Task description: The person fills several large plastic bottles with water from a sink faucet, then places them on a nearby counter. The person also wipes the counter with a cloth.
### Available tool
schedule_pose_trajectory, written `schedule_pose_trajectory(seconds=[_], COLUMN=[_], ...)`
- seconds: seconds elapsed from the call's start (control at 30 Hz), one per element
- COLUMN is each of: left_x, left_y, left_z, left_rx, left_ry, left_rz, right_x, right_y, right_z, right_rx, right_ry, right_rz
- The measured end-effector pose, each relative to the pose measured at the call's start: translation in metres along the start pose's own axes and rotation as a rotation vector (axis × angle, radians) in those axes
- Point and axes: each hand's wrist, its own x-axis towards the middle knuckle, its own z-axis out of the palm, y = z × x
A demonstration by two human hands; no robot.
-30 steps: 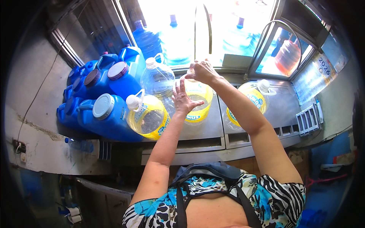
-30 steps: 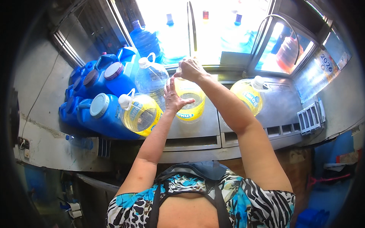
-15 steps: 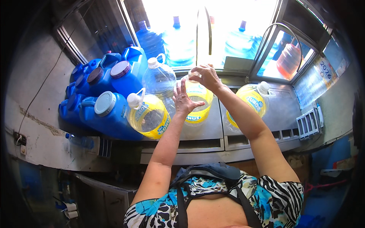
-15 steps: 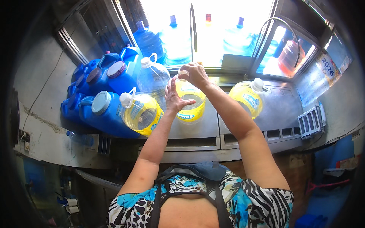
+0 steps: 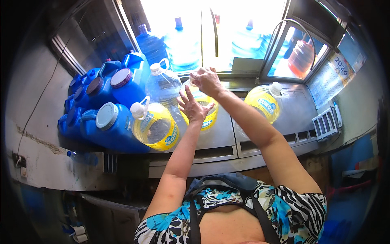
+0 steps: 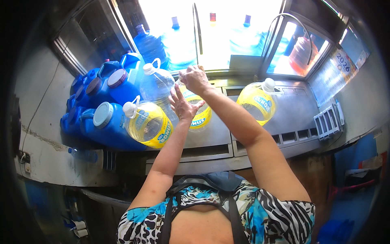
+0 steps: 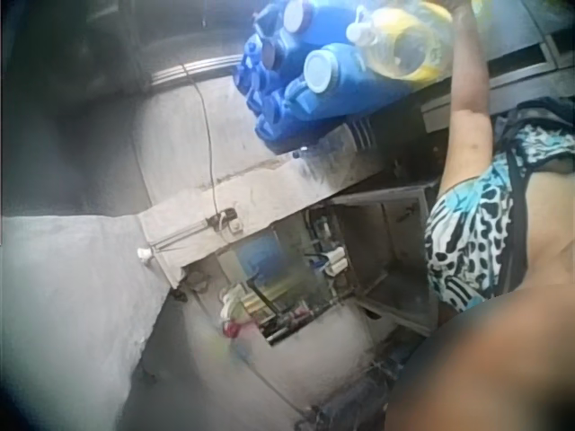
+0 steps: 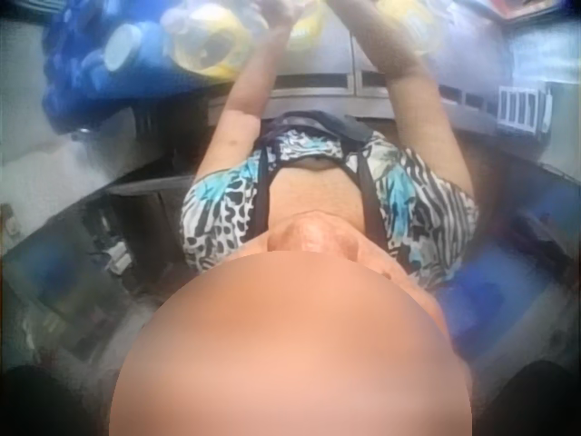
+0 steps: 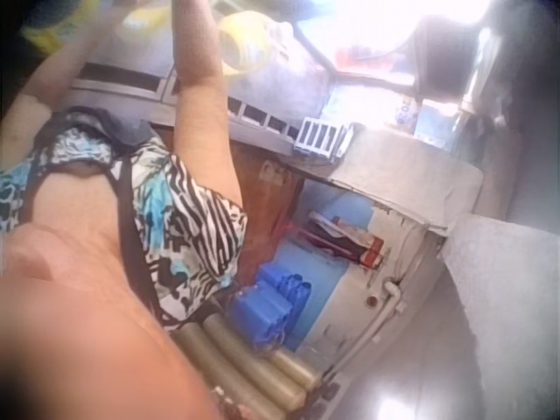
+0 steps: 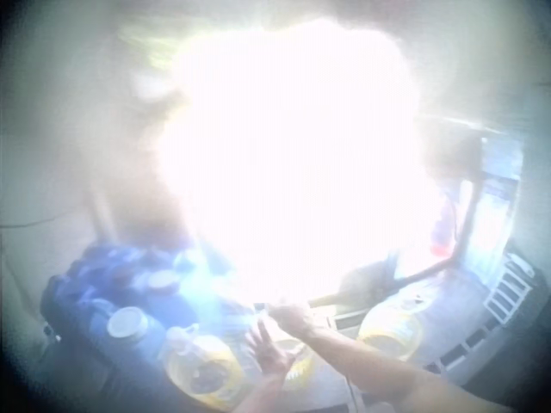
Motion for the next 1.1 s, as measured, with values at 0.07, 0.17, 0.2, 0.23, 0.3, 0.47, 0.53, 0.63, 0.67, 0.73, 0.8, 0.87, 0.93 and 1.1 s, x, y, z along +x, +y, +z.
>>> schedule_pose_trajectory(seconds=[0.07, 0.17, 0.2, 0.23, 0.3, 0.47, 0.53, 0.63, 0.67, 0.73, 0.8, 0.87, 0.93, 1.1], left_x=[0.001, 0.006, 0.010, 0.013, 0.016, 0.010, 0.010, 0.013, 0.013, 0.013, 0.011, 0.016, 0.028, 0.071], left_y=[-0.001, -0.011, -0.014, -0.017, -0.019, -0.006, 0.001, 0.006, 0.006, 0.001, -0.008, -0.018, -0.030, -0.060], left_z=[0.004, 0.002, 0.001, -0.002, -0.004, 0.004, 0.008, 0.013, 0.014, 0.016, 0.018, 0.020, 0.023, 0.023], left_rx=[0.010, -0.050, -0.076, -0.091, -0.088, 0.035, 0.087, 0.123, 0.123, 0.097, 0.082, 0.029, -0.087, -0.190], left_ry=[0.010, -0.044, -0.047, -0.065, -0.063, -0.052, -0.039, -0.055, -0.047, -0.016, -0.016, 0.014, 0.059, -0.062], left_rz=[0.065, 0.148, 0.187, 0.214, 0.253, 0.120, 0.068, 0.040, 0.038, 0.078, 0.119, 0.220, 0.386, 0.579], right_x=[-0.013, -0.019, -0.017, -0.015, -0.008, 0.006, 0.004, -0.001, -0.002, -0.005, -0.012, -0.031, -0.066, -0.114], right_y=[-0.003, 0.005, 0.010, 0.015, 0.018, 0.008, -0.001, -0.013, -0.016, -0.021, -0.024, -0.023, -0.014, 0.055], right_z=[0.007, 0.006, 0.003, 0.000, -0.006, -0.008, -0.004, 0.003, 0.005, 0.005, -0.001, -0.017, -0.045, -0.126], right_rx=[-0.015, 0.112, 0.168, 0.226, 0.317, 0.480, 0.326, 0.107, 0.018, 0.042, 0.119, 0.140, 0.028, -0.466], right_ry=[0.210, 0.329, 0.279, 0.231, 0.228, 0.007, 0.095, 0.209, 0.226, 0.249, 0.244, 0.339, 0.379, 0.218], right_rz=[0.000, -0.064, -0.049, -0.033, 0.016, 0.482, 0.463, 0.432, 0.420, 0.405, 0.396, 0.131, -0.040, 0.345])
